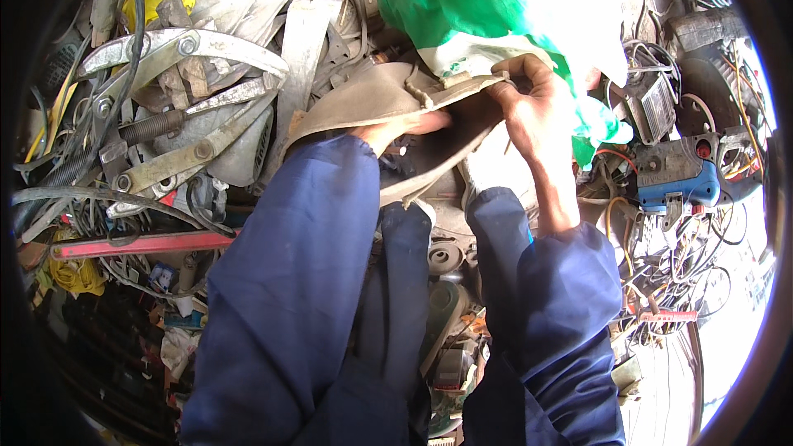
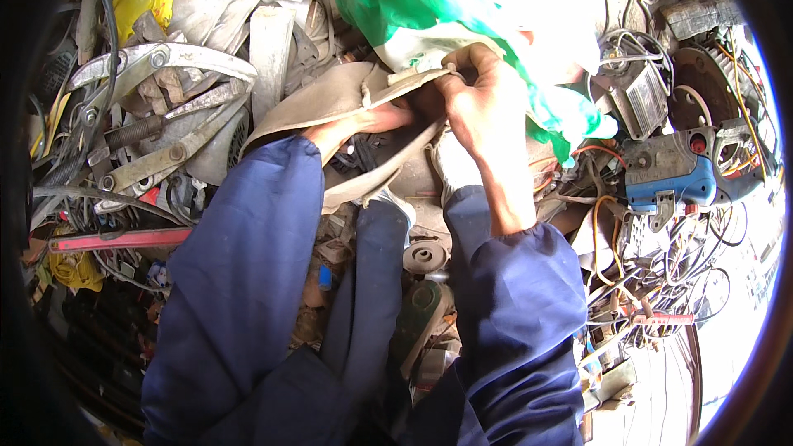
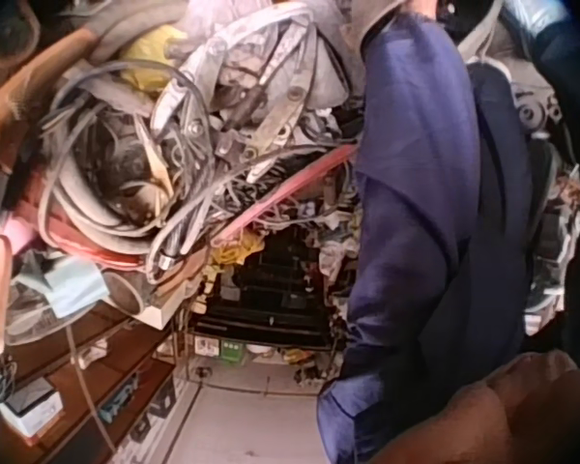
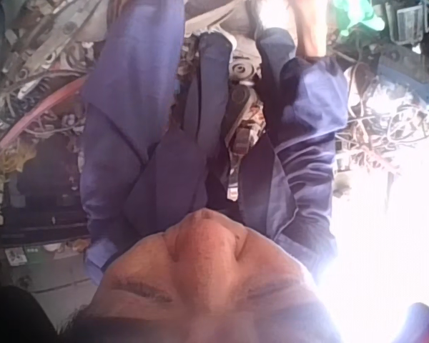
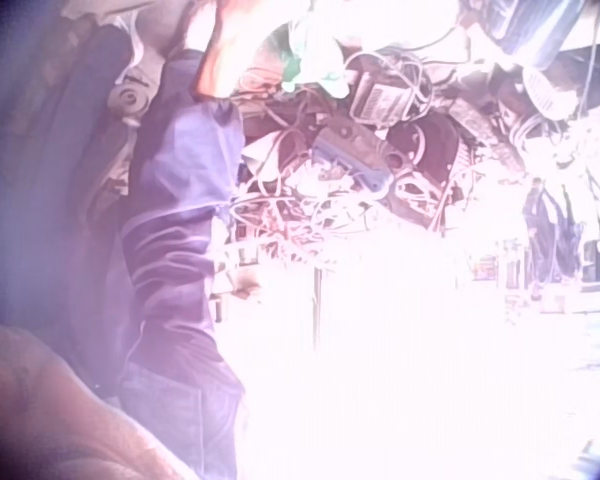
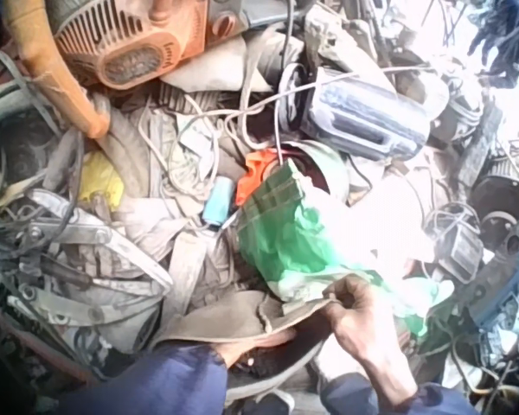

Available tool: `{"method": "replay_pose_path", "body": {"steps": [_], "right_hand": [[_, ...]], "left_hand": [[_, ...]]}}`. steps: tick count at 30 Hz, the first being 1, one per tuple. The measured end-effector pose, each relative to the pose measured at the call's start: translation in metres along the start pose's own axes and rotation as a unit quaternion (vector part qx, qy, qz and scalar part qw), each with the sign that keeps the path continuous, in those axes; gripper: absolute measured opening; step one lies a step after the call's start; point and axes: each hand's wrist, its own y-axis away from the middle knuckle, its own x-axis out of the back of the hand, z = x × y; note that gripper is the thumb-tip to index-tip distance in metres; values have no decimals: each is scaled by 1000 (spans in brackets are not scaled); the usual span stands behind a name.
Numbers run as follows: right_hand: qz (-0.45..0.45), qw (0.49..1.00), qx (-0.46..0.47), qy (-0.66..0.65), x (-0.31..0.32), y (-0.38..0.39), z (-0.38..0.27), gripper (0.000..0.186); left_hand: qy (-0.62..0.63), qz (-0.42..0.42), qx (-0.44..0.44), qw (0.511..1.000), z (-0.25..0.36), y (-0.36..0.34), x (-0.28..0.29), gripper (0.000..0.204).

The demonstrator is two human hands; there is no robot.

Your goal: The person uses a screwdriver to adjust and tighten connections on a small electrical component, then walks through a cluttered workshop and rummages through a bag of scrap materials.

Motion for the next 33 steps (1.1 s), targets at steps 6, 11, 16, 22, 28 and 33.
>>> {"method": "replay_pose_path", "body": {"steps": [6,11,16,22,28,33], "right_hand": [[26,1000,11,2,-12,1,-17,20],[45,998,15,40,-12,12,-22,19],[77,996,-24,45,-10,19,-4,21],[81,996,-30,33,-12,21,-8,21],[115,993,-12,-20,-6,37,-7,13],[80,994,-36,-65,10,60,1,9]], "left_hand": [[-146,-148,110,972,-15,-5,-6,47],[-170,-199,87,961,1,27,18,51],[-198,-107,-117,967,-12,87,-15,28],[-202,-161,-118,959,-5,92,-8,24],[-197,-225,-95,949,7,95,16,25],[-185,-260,-52,946,14,98,25,31]]}}
